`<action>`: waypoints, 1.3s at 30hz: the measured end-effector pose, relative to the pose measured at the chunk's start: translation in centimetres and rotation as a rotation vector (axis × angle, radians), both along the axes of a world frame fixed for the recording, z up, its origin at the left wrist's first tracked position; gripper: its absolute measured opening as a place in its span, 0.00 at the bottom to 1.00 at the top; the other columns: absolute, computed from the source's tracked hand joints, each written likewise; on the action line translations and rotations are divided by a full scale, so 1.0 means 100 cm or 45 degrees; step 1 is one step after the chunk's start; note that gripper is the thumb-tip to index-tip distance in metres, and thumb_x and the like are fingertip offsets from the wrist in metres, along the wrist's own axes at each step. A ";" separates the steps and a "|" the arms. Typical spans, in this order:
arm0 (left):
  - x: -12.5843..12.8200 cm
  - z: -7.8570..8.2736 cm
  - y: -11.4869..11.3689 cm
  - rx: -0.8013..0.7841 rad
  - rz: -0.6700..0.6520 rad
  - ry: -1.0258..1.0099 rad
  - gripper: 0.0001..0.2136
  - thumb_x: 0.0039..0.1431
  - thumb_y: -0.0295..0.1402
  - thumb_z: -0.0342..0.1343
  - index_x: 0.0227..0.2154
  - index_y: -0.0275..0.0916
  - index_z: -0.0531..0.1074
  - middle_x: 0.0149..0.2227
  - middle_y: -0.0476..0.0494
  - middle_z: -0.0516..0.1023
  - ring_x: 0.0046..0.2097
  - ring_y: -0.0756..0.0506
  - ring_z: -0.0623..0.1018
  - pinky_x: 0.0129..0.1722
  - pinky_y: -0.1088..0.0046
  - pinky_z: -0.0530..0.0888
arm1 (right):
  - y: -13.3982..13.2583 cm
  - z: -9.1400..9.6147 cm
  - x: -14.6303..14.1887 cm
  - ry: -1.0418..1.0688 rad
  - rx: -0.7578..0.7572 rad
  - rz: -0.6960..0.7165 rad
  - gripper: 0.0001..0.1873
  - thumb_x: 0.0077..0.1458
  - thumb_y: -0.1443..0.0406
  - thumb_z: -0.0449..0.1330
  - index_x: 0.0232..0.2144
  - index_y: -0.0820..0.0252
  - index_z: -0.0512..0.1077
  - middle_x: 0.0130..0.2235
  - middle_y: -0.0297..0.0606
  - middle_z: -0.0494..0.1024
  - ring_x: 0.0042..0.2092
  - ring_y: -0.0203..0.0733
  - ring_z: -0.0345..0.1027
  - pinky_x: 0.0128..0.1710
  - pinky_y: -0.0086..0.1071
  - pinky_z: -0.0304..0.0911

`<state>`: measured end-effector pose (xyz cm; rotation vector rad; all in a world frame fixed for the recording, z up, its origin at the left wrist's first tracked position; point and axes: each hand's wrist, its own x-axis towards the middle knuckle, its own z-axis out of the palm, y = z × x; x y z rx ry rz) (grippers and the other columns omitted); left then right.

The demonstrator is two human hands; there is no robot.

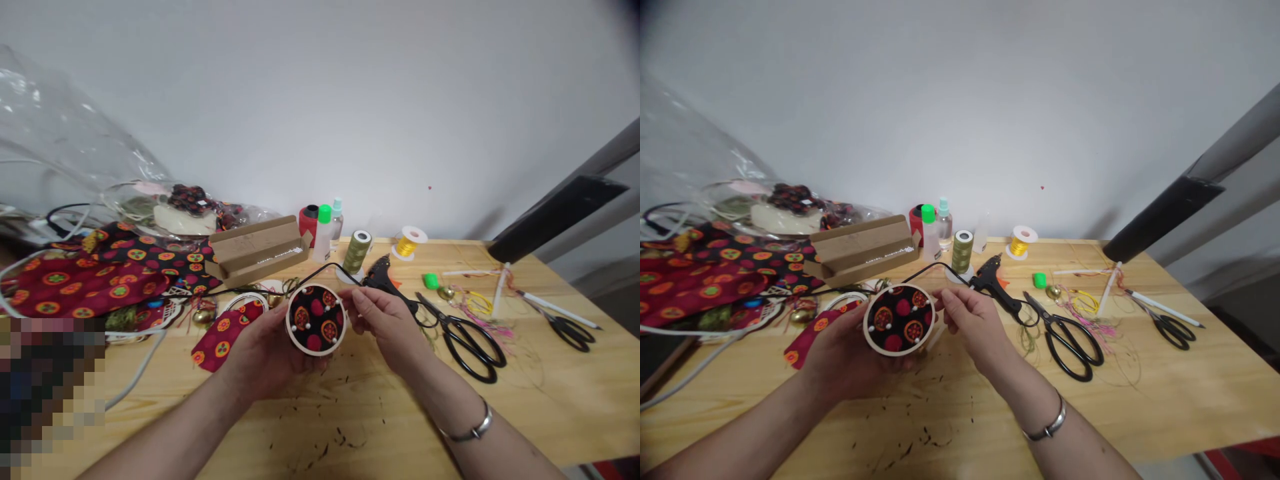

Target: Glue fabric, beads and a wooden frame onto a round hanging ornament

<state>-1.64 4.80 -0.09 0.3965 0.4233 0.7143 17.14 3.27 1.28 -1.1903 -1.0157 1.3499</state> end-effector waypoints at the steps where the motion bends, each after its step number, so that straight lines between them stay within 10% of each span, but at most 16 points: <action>1: 0.000 0.001 0.000 -0.005 0.001 0.011 0.14 0.51 0.40 0.59 0.40 0.41 0.77 0.39 0.40 0.82 0.37 0.39 0.80 0.31 0.62 0.76 | 0.000 0.000 0.000 0.029 -0.016 -0.013 0.20 0.47 0.51 0.63 0.35 0.61 0.76 0.30 0.35 0.73 0.25 0.31 0.58 0.24 0.28 0.52; 15: 0.008 0.006 0.001 -0.091 0.146 0.266 0.10 0.57 0.35 0.54 0.36 0.37 0.78 0.35 0.42 0.83 0.34 0.43 0.80 0.33 0.64 0.79 | 0.001 -0.002 0.002 0.165 -0.215 0.109 0.17 0.41 0.57 0.68 0.32 0.63 0.78 0.28 0.37 0.75 0.27 0.33 0.62 0.28 0.30 0.54; 39: 0.008 -0.003 0.007 0.206 0.232 0.539 0.10 0.49 0.35 0.64 0.32 0.34 0.80 0.31 0.39 0.83 0.30 0.46 0.79 0.32 0.71 0.77 | 0.007 -0.002 0.005 -0.112 -0.001 -0.034 0.15 0.46 0.54 0.64 0.26 0.62 0.78 0.20 0.30 0.68 0.22 0.29 0.53 0.23 0.28 0.51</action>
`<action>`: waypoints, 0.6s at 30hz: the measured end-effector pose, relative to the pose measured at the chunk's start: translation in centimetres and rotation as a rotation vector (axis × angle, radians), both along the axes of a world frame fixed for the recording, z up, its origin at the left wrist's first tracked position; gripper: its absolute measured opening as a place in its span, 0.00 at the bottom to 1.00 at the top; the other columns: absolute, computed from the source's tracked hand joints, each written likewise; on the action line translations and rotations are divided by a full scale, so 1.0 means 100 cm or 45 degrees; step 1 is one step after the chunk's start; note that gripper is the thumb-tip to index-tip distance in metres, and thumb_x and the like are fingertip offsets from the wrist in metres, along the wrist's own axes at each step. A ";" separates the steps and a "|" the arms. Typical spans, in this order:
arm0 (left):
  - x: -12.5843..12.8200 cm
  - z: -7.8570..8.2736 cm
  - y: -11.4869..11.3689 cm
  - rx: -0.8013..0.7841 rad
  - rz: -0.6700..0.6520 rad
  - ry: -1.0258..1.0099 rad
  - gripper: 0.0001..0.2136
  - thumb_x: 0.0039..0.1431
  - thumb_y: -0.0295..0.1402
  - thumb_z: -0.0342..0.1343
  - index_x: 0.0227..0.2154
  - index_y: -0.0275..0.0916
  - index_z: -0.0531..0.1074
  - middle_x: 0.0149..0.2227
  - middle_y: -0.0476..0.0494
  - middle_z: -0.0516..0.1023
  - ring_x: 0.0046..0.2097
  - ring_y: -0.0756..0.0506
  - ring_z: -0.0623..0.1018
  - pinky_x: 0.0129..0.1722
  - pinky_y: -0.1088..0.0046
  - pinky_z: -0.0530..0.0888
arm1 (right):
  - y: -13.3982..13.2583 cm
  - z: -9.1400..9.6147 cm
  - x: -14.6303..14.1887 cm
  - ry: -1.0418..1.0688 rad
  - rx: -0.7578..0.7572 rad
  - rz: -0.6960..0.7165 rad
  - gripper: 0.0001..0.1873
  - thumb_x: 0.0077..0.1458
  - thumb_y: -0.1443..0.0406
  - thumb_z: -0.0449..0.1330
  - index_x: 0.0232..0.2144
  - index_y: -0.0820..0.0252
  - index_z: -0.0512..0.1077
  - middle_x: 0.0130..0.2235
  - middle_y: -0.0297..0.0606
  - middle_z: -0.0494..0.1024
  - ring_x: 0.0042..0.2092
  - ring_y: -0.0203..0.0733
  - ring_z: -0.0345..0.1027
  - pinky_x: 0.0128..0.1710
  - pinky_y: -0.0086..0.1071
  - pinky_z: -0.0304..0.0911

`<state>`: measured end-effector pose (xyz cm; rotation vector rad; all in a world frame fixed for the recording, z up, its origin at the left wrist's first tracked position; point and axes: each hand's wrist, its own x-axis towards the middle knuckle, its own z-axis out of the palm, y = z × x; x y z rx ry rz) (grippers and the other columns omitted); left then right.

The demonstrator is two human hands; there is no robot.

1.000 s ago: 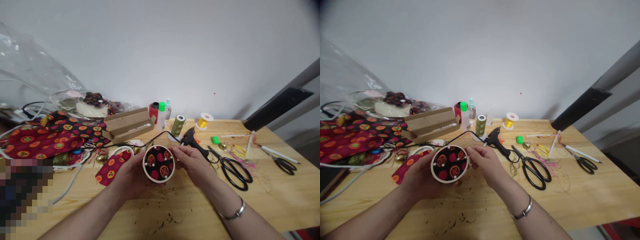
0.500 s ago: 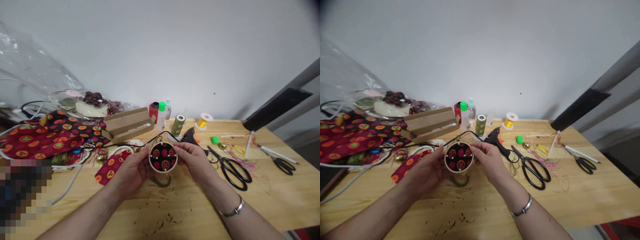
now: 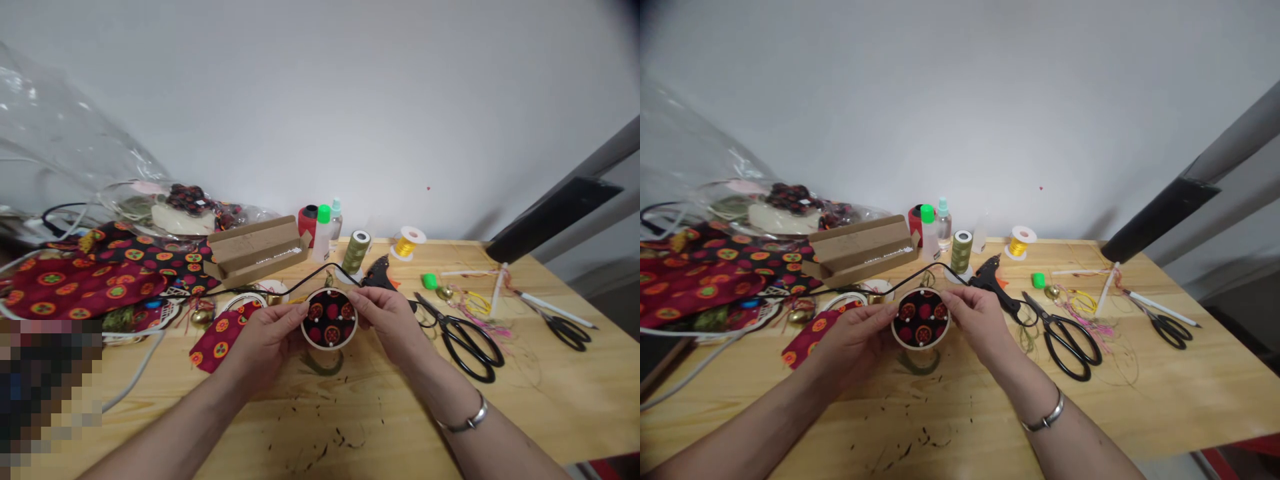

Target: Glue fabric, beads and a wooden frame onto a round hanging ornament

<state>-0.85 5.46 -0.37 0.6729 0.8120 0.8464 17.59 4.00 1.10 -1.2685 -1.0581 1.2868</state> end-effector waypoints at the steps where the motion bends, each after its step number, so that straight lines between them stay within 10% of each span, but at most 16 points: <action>1: 0.000 0.000 0.000 0.011 0.005 0.008 0.10 0.49 0.36 0.64 0.32 0.34 0.80 0.32 0.39 0.83 0.30 0.46 0.79 0.32 0.71 0.77 | 0.000 0.000 0.000 -0.015 0.005 0.004 0.14 0.46 0.55 0.64 0.25 0.62 0.78 0.20 0.30 0.69 0.22 0.30 0.53 0.24 0.28 0.52; 18: -0.002 0.008 -0.003 0.267 0.076 0.392 0.11 0.46 0.38 0.65 0.32 0.38 0.81 0.28 0.45 0.83 0.32 0.44 0.79 0.34 0.71 0.75 | -0.005 0.004 -0.004 -0.205 -0.015 0.018 0.09 0.43 0.60 0.65 0.22 0.61 0.78 0.23 0.35 0.77 0.26 0.35 0.64 0.27 0.31 0.59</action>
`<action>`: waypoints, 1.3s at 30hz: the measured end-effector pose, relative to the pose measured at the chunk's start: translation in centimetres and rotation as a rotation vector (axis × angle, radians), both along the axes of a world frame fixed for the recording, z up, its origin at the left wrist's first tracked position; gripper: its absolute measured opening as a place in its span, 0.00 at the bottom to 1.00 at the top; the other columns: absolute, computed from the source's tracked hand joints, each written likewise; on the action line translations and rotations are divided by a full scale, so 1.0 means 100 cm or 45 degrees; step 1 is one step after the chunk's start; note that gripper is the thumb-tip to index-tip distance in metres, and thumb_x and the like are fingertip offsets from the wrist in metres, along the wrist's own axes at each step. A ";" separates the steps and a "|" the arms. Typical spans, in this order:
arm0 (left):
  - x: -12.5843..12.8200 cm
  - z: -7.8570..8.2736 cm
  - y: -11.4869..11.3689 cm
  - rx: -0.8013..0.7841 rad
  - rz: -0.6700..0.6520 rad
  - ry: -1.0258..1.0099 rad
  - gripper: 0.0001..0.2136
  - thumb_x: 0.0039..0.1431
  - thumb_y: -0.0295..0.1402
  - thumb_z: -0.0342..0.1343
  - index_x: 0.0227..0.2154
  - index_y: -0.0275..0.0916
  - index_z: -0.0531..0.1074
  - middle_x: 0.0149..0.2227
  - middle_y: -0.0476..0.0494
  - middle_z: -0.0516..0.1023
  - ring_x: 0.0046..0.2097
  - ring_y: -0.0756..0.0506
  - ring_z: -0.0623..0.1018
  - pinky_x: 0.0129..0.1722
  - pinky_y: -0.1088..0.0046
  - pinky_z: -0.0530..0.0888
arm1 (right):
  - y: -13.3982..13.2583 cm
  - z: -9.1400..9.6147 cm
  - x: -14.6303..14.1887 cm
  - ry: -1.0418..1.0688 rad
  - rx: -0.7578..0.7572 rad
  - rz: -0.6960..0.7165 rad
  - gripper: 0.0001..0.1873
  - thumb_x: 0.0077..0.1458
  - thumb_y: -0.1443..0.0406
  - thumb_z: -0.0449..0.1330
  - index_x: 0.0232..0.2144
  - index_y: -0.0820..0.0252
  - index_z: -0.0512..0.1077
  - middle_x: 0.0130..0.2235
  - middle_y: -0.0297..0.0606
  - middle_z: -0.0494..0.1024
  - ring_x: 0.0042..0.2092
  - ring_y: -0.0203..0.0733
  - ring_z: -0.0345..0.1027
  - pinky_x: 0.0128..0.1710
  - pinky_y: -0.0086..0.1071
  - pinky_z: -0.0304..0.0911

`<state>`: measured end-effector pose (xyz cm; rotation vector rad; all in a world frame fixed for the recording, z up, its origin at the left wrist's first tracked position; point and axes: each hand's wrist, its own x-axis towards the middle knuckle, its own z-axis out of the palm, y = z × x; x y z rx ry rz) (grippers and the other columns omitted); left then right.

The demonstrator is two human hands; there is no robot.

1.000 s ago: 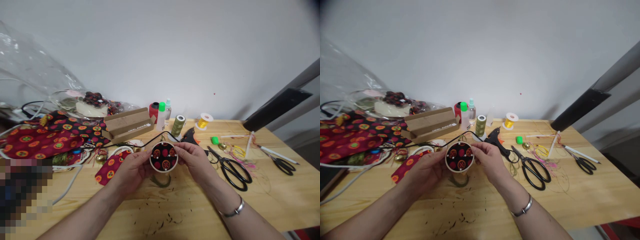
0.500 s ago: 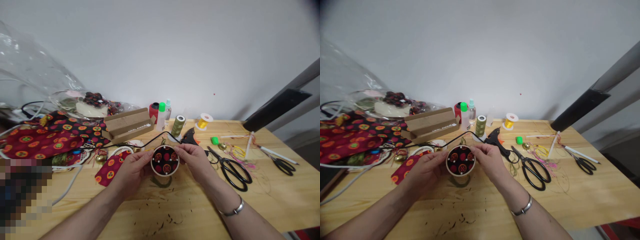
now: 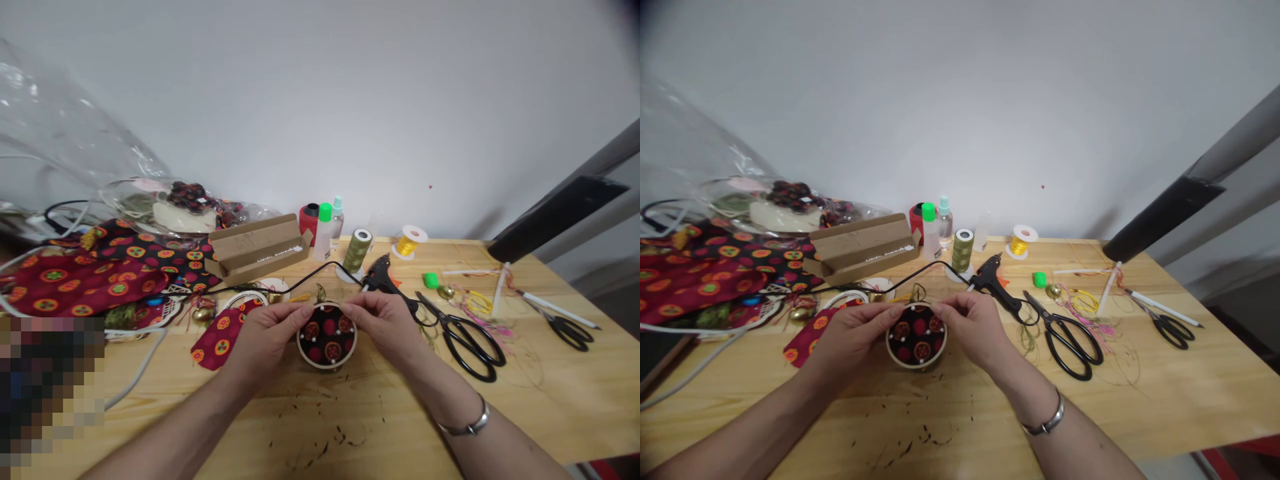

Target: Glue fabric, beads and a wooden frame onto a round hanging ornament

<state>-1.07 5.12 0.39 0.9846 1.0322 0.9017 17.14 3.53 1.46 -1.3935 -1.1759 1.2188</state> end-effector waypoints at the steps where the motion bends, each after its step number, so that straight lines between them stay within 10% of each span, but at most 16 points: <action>1: 0.000 0.000 0.000 0.016 0.003 0.016 0.11 0.46 0.38 0.65 0.32 0.38 0.81 0.27 0.45 0.83 0.32 0.44 0.79 0.34 0.71 0.74 | 0.000 0.000 0.000 -0.005 -0.002 0.002 0.09 0.43 0.60 0.65 0.22 0.61 0.77 0.23 0.35 0.76 0.26 0.35 0.64 0.28 0.31 0.60; 13: 0.002 -0.002 0.004 -0.174 0.078 -0.211 0.13 0.43 0.36 0.67 0.32 0.35 0.81 0.28 0.42 0.83 0.28 0.46 0.78 0.31 0.73 0.74 | 0.001 -0.003 0.003 0.106 -0.002 0.112 0.20 0.46 0.50 0.63 0.20 0.63 0.75 0.18 0.30 0.67 0.22 0.30 0.52 0.23 0.28 0.50; 33: -0.003 0.004 0.006 -0.180 0.090 -0.288 0.18 0.53 0.43 0.59 0.36 0.32 0.78 0.35 0.36 0.83 0.35 0.43 0.81 0.37 0.69 0.75 | 0.000 0.011 0.014 0.083 -0.061 0.223 0.10 0.45 0.60 0.67 0.26 0.62 0.79 0.24 0.34 0.77 0.25 0.32 0.63 0.28 0.28 0.58; 39: -0.006 0.003 0.007 -0.184 0.125 -0.224 0.18 0.50 0.43 0.61 0.35 0.30 0.77 0.35 0.34 0.83 0.33 0.42 0.81 0.34 0.69 0.75 | 0.013 0.052 0.071 0.311 0.165 -0.248 0.15 0.39 0.59 0.71 0.19 0.66 0.75 0.17 0.33 0.71 0.19 0.28 0.57 0.18 0.24 0.53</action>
